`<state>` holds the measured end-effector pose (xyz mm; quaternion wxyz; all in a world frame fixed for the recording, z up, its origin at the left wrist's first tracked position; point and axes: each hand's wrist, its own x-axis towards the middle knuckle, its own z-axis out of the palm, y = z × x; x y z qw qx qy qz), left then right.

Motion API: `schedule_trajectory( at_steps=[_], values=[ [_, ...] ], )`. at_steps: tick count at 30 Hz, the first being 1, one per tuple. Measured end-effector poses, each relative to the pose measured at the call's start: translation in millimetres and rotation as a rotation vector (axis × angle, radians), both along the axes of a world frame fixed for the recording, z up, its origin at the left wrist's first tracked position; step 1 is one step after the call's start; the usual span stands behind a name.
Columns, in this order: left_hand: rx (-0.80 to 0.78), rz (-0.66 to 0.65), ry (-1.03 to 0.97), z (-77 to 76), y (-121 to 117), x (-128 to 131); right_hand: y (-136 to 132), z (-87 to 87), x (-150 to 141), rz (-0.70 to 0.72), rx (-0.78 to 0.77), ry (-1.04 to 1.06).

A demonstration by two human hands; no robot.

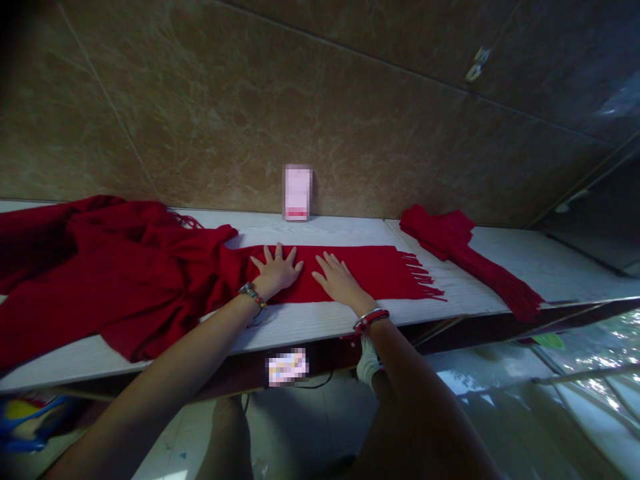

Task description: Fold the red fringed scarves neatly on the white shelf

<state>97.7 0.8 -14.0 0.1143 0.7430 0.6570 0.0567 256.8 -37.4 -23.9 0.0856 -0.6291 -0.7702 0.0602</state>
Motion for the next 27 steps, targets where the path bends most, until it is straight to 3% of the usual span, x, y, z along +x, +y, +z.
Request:
schedule_trajectory(
  at_steps=[3, 10, 14, 17, 20, 27],
  values=[
    [0.007, -0.013, 0.002, 1.4, -1, -1, -11, -2.4, 2, 0.008, -0.013, -0.068],
    [-0.021, -0.023, 0.004, 6.9, -4, -2, -29, 4.1, 75, -0.206, -0.007, -0.296],
    [-0.007, -0.024, 0.003, 8.4, -6, -3, -35, 5.9, 95, -0.327, -0.007, -0.267],
    [-0.008, -0.030, 0.012, 9.6, -7, -4, -33, 8.6, 86, -0.334, 0.002, -0.151],
    [0.017, -0.074, 0.019, 10.2, -7, -6, -24, 15.0, 64, -0.252, 0.003, -0.066],
    [0.060, -0.195, 0.034, 5.9, 0, -9, -6, 19.2, 21, -0.078, -0.043, -0.074]
  ],
)
